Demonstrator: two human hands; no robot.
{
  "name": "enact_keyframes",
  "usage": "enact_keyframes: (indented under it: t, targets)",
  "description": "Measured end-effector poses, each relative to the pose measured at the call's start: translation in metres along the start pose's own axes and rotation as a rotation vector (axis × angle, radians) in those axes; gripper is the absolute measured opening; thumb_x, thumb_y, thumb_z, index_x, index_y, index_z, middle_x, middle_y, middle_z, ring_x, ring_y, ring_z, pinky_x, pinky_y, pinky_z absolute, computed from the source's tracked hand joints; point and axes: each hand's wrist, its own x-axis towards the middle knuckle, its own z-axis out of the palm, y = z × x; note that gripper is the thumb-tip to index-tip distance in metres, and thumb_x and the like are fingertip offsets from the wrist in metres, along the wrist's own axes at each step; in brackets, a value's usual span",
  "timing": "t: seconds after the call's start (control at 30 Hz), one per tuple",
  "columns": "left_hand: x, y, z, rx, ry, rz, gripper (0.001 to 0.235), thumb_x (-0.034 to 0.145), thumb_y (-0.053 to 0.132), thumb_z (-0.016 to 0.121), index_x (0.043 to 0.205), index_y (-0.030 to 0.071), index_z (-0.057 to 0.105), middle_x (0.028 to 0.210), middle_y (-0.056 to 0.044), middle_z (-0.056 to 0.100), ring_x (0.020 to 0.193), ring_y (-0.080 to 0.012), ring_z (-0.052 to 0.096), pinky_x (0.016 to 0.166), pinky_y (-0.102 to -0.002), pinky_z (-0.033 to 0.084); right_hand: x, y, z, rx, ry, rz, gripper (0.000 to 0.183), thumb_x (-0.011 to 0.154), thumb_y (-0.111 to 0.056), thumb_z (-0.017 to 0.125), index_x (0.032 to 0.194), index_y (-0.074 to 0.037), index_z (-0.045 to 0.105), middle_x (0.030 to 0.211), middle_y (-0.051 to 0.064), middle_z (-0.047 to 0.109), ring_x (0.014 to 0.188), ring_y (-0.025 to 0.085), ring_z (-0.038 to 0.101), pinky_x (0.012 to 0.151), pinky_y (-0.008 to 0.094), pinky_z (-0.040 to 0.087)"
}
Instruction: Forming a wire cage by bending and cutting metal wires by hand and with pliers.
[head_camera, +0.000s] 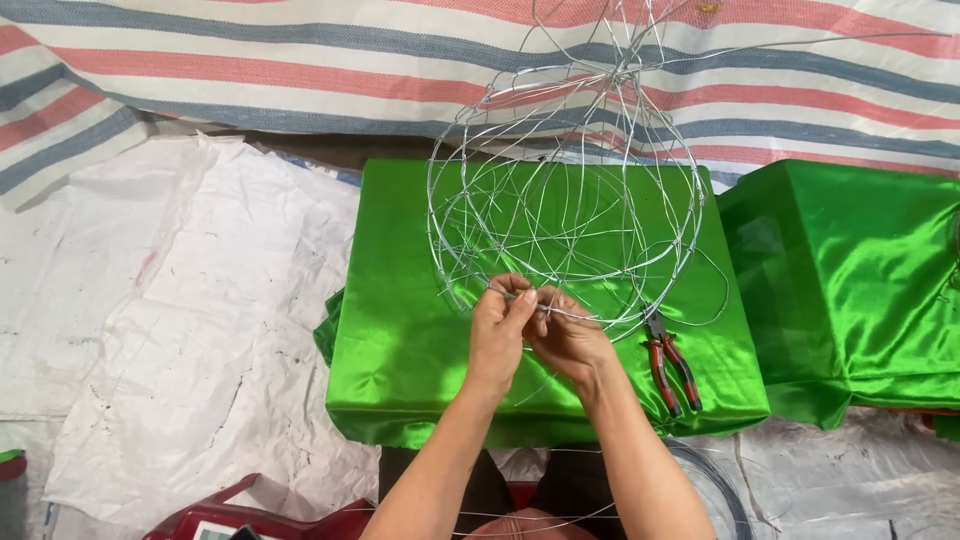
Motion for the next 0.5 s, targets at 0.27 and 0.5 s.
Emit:
enact_keyframes:
  t: [0.27,0.5]
  targets:
    - [-0.006,0.003,0.002,-0.132,-0.02,-0.021,0.015,0.102,0.004,0.054,0.116,0.006,0.05,0.071,-0.011,0.063,0.052,-0.0136,0.056,0.052,-0.023,0.044,0.022,-0.001,-0.028,-0.139,-0.109,0.008,0.03,0.086,-0.028,0.079,0.097,-0.003,0.065,0.051,0.02,0.061,0.049,0.027,0.064,0.063,0.037,0.052]
    - [-0.008,0.007,0.003,-0.142,-0.039,-0.053,0.01,0.103,0.005,0.052,0.113,0.008,0.049,0.079,-0.011,0.063,0.053,-0.0127,0.053,0.052,-0.024,0.042,0.007,-0.02,0.011,-0.257,-0.047,-0.015,0.022,0.085,-0.02,0.08,0.094,-0.007,0.065,0.06,0.022,0.068,0.047,0.029,0.07,0.052,0.034,0.056]
